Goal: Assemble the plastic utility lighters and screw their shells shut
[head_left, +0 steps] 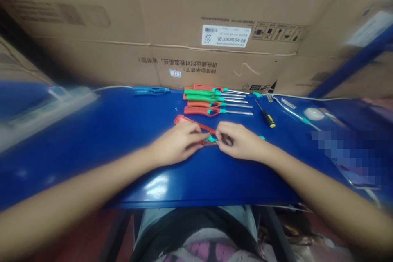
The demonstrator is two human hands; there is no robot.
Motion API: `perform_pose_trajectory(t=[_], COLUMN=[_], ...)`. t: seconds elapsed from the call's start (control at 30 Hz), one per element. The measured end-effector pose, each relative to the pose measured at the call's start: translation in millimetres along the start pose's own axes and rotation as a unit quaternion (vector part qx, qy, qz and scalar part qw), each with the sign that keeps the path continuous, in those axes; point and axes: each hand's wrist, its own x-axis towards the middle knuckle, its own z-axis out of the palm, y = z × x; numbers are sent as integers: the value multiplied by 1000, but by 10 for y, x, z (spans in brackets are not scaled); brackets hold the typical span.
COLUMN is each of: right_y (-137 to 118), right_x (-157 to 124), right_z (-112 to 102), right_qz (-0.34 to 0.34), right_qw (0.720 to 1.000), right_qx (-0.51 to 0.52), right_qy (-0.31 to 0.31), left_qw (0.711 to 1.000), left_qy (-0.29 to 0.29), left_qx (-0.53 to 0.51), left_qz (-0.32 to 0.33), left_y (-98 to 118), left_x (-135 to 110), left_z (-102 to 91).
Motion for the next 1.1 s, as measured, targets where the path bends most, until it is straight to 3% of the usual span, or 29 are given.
perform_pose_trajectory(t=[0.2, 0.43, 1.1], right_y=[21, 65, 44], right_x=[-22, -39, -62], right_z=[0, -14, 18], right_qz=[-4, -63, -141], right_qw=[999, 993, 961], right_qx=[-30, -93, -238], right_qy=[-8, -43, -16], left_qw=[1000, 1000, 1000], left_qy=[-9, 6, 3], left_qx=[-2, -11, -12], left_qz=[-8, -9, -12], left_y=[-1, -15, -12], left_x=[-3, -16, -17], left_z=[4, 24, 26])
